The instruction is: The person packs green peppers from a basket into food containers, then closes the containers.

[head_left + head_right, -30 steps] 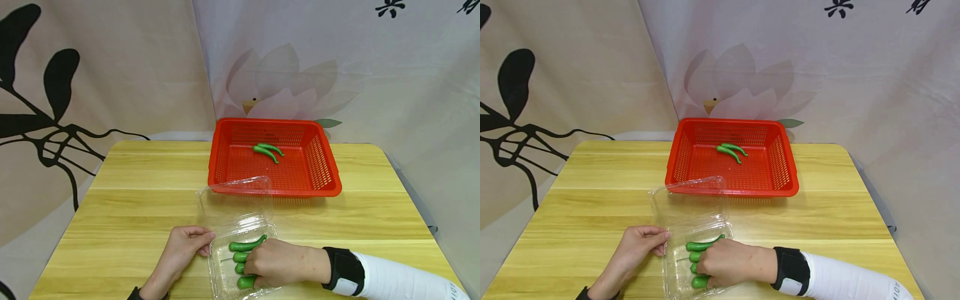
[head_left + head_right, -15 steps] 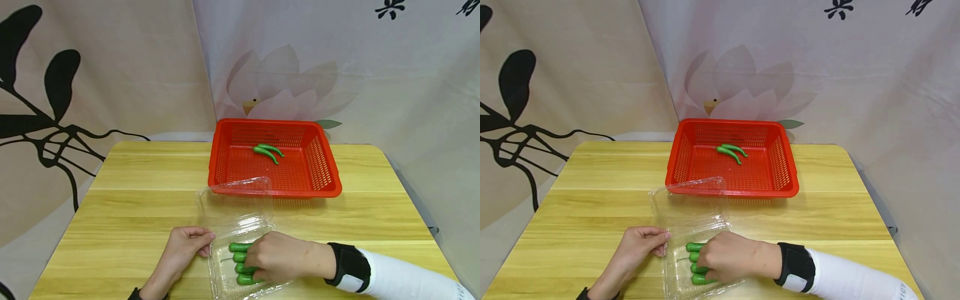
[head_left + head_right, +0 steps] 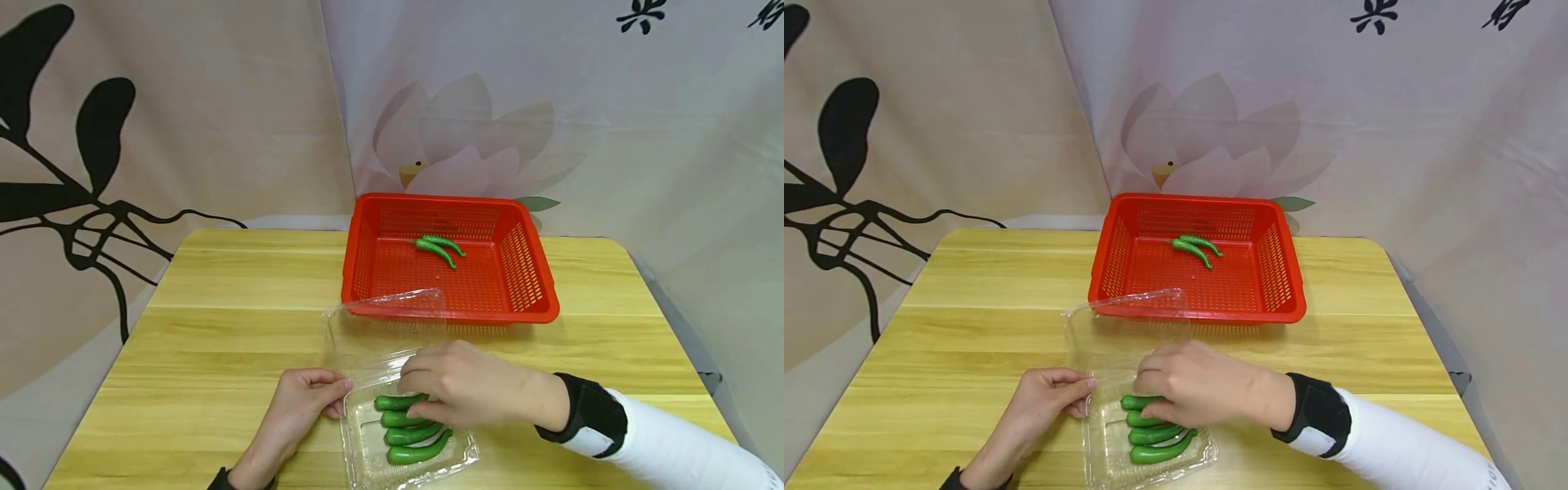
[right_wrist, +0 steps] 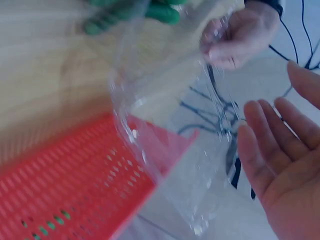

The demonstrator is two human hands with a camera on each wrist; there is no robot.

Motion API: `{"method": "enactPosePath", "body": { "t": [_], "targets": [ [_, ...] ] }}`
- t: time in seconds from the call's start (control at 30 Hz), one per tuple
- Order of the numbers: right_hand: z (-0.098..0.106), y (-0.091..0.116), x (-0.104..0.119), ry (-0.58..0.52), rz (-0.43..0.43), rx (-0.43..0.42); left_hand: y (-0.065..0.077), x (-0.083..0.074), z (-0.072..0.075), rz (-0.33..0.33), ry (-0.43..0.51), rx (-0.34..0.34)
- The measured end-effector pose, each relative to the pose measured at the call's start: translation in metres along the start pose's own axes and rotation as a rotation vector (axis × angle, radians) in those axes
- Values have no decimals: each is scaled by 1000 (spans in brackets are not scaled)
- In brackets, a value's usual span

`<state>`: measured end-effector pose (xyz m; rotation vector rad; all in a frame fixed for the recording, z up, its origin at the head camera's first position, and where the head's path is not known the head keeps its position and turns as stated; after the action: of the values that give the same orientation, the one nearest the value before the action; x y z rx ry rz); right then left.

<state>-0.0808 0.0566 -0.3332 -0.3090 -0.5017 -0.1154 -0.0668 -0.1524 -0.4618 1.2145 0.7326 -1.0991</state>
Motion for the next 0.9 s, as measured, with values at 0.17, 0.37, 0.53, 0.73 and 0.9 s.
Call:
{"method": "enactPosePath", "body": {
  "t": [0.17, 0.37, 0.53, 0.73, 0.9],
  "targets": [
    [31, -2, -1, 26, 5, -139, 0, 0, 0, 8, -4, -5],
    [74, -4, -16, 45, -47, -277, 0, 0, -1, 6, -6, -4],
    [95, -5, -40, 58, -196, -298, 0, 0, 0, -1, -11, -1],
    [108, -7, -69, 48, -377, -257, 0, 0, 0, -5, -16, 4],
    [117, -13, -94, 49, -493, -218, 0, 0, 1, -5, -15, 1]
  ]
}}
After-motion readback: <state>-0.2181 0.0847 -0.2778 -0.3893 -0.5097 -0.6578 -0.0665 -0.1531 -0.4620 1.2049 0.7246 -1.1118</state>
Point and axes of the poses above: each hand's wrist, its own y-axis away from the middle knuckle, its own z-axis out of the back of the hand, x = y × z, the point moved 7 cm from there along -y, towards the middle knuckle, and after that the axes turned 15 degrees about -y, right-handed, at the moved point
